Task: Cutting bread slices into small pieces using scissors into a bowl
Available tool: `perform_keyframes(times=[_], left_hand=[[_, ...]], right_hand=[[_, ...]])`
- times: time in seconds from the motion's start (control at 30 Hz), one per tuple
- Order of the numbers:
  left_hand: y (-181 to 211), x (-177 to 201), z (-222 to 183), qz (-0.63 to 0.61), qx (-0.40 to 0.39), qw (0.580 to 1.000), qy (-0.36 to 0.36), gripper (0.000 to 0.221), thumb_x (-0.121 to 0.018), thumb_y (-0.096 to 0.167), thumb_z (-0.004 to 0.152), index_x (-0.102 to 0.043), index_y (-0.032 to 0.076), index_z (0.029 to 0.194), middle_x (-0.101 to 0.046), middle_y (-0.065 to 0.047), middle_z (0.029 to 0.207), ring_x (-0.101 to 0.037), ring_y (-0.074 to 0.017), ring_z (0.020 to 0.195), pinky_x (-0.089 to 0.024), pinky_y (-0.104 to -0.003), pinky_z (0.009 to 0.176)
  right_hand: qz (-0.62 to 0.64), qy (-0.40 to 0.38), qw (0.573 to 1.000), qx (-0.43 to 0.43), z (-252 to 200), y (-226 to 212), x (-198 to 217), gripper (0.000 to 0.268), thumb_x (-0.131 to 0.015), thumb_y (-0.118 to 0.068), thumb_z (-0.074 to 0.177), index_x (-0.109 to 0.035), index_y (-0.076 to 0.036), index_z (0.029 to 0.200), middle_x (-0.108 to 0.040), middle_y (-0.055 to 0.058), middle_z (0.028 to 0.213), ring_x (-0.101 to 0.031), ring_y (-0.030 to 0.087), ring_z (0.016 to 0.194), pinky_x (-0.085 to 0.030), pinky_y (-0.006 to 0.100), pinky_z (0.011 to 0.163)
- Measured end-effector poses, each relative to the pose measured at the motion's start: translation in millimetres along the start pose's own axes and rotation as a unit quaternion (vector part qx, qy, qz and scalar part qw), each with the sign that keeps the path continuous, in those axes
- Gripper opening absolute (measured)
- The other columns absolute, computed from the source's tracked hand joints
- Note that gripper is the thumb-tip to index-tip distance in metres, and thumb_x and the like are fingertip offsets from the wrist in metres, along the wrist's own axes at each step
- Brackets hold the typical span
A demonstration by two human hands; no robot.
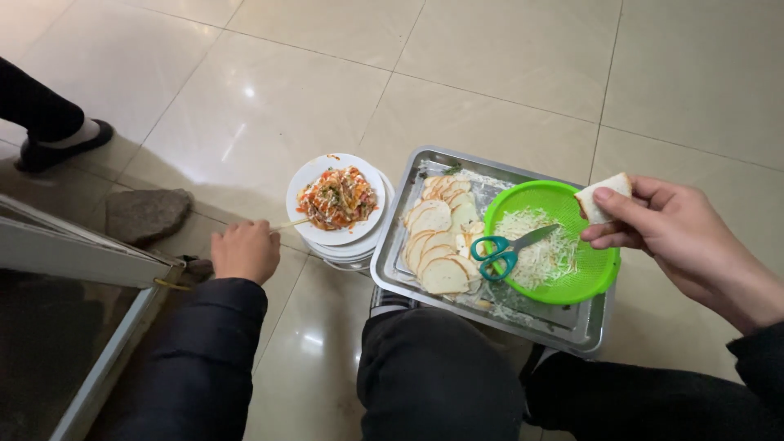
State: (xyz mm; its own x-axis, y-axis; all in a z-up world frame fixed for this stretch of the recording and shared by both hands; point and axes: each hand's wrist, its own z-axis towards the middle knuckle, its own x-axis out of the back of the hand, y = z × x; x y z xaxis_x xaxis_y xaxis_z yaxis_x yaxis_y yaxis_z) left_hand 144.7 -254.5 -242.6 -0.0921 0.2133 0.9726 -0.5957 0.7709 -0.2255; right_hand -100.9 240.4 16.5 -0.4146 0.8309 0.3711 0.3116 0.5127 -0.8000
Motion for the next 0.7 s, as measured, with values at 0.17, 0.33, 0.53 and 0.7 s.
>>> perform_keyframes(times=[0.17, 0.33, 0.53, 0.7], left_hand=[[10.1, 14.8, -5.8, -0.105, 0.017, 0.991, -0.083, 0.027, -0.060, 0.029, 0.107, -0.084, 0.017, 0.111, -0.083, -0.012, 0.115, -0.079, -0.0418, 0.100, -0.060, -0.055, 0.087], [5.6, 56.0, -7.6, -0.111, 0.017, 0.987, -0.117, 0.031, -0.063, 0.008, 0.099, -0.083, 0.015, 0.121, -0.082, -0.013, 0.124, -0.078, -0.0375, 0.114, -0.062, -0.054, 0.096], [3.8, 80.1, -14.2, -0.009, -0.084, 0.995, 0.058, 0.017, -0.066, 0.019, 0.099, -0.079, 0.013, 0.090, -0.080, -0.009, 0.099, -0.078, -0.0337, 0.093, -0.063, -0.047, 0.081], [15.9, 106.2, -12.7, -0.017, -0.110, 0.990, 0.089, 0.012, -0.064, 0.015, 0.100, -0.075, 0.014, 0.094, -0.081, -0.006, 0.099, -0.077, -0.0296, 0.095, -0.059, -0.043, 0.085]], right_hand=[[-0.003, -0.005, 1.000, 0.015, -1.7, -5.8, -6.8, 0.036, -0.057, -0.009, 0.122, -0.065, 0.018, 0.145, -0.071, 0.030, 0.118, -0.073, 0.034, 0.101, -0.063, 0.041, 0.094], [-0.013, -0.004, 1.000, 0.025, 2.9, -5.2, -10.3, 0.035, -0.057, -0.008, 0.123, -0.063, 0.017, 0.146, -0.070, 0.030, 0.116, -0.074, 0.034, 0.100, -0.064, 0.041, 0.093], [-0.023, -0.009, 0.999, 0.022, 3.8, -6.0, -11.4, 0.035, -0.056, -0.009, 0.122, -0.064, 0.015, 0.146, -0.071, 0.030, 0.116, -0.074, 0.035, 0.100, -0.064, 0.042, 0.094], [-0.003, -0.019, 0.999, 0.035, 5.8, 0.0, -6.4, 0.033, -0.058, -0.008, 0.122, -0.067, 0.017, 0.141, -0.072, 0.029, 0.115, -0.073, 0.034, 0.097, -0.063, 0.040, 0.090]])
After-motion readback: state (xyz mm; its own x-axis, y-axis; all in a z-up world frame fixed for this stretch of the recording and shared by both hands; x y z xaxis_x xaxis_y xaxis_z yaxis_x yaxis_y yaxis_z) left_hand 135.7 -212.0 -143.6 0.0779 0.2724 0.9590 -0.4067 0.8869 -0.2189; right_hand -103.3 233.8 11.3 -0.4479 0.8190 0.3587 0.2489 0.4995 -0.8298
